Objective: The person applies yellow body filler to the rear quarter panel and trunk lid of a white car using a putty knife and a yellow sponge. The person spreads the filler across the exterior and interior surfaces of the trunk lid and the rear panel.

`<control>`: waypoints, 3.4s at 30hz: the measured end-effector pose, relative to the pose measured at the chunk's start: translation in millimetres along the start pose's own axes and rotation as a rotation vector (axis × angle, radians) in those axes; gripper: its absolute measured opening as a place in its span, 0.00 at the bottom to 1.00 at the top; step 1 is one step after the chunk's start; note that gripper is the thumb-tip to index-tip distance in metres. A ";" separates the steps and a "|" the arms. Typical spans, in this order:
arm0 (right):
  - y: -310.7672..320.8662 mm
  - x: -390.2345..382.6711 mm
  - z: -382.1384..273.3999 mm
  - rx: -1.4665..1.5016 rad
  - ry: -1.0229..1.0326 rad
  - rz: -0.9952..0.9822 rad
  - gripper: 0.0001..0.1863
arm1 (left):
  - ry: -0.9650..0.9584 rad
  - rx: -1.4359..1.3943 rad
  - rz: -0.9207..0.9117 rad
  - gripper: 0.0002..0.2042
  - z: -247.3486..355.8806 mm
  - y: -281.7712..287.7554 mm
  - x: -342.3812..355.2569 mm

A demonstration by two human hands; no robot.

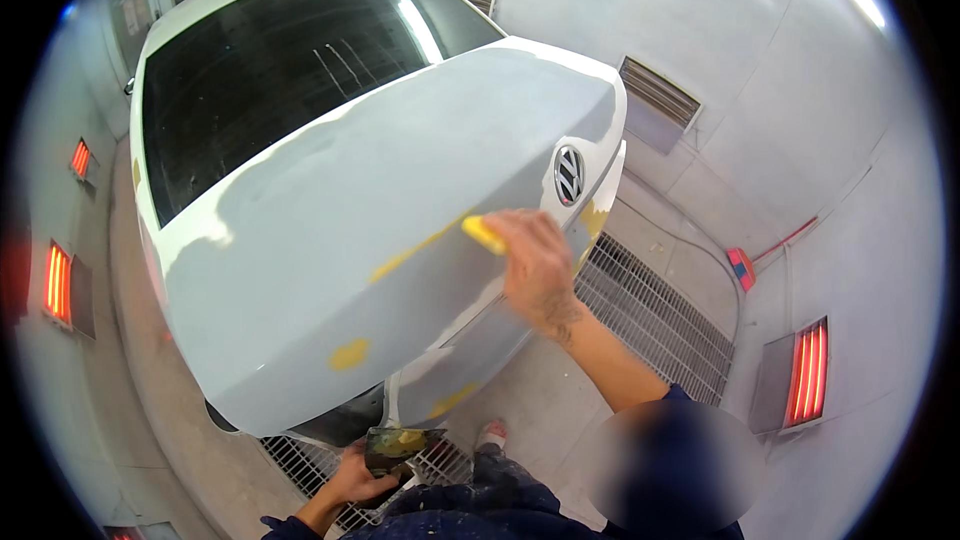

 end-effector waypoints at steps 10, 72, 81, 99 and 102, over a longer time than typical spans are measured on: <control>-26.7 56.9 -38.0 -0.378 -0.429 -0.420 0.12 | -0.066 0.016 -0.006 0.25 -11.2 -6.9 -1.8; -73.7 -54.3 -224.3 0.096 -0.450 -0.489 0.14 | -0.129 -0.127 0.088 0.16 0.0 -8.4 6.7; -65.6 -82.7 -246.5 0.098 -0.012 -0.012 0.19 | -0.093 -0.202 0.122 0.18 -13.8 -26.7 2.4; -101.3 -68.9 -277.1 -0.334 -0.166 -0.397 0.14 | -0.161 -0.039 0.086 0.18 -18.7 -31.0 3.8; -101.7 -84.7 -290.0 -0.200 -0.155 -0.470 0.16 | -0.138 -0.033 0.075 0.19 -18.7 -27.7 6.9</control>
Point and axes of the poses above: each hand's wrist, its own x-axis towards the middle knuckle, its own y-axis out of the back of the hand, z = x × y, the point moved 5 cm from there along x, towards the middle knuckle, and after that the axes turned 14 degrees about -y, right-handed, at the moved point
